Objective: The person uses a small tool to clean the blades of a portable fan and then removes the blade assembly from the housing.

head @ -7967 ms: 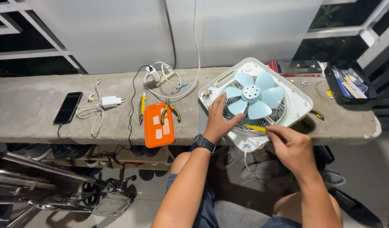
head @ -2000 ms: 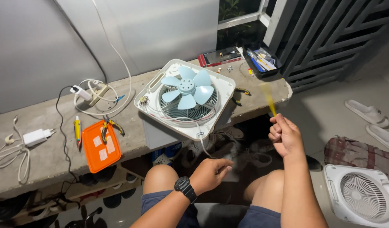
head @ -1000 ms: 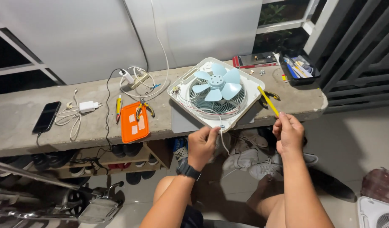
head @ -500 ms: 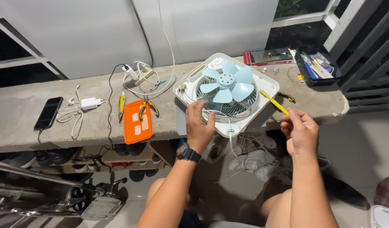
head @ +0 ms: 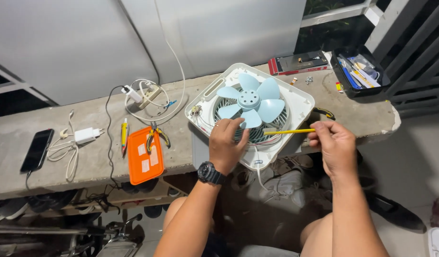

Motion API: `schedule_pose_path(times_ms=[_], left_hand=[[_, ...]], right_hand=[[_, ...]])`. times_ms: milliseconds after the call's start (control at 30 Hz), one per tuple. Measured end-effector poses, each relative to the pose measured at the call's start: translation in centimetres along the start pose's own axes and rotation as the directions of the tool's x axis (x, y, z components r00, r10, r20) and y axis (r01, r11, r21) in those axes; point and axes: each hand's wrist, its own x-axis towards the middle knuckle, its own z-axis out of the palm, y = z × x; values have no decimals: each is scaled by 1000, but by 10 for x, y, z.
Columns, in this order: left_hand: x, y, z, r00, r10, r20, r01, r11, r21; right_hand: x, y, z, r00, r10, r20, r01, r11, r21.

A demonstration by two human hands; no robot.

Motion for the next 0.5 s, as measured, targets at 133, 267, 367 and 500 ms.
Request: schedule_pose_path(times_ms=[133, 267, 367, 500], left_hand=[[9, -15, 2, 998, 58, -14, -58, 998, 25], [15, -23, -2, 993, 82, -84, -82, 997, 1], [14, -29, -4, 991, 23, -132, -31, 998, -60], [17, -31, -12, 981, -83, -173, 58, 988, -147]], right_hand=[[-5, -20, 26, 999, 20, 38, -19, 1000, -23], [-12, -35, 43, 989, 27, 147, -3, 987, -161], [-23, -41, 49, 986, -37, 165, 98, 919, -382], [-35, -46, 55, 973, -147, 176, 224, 775, -591]])
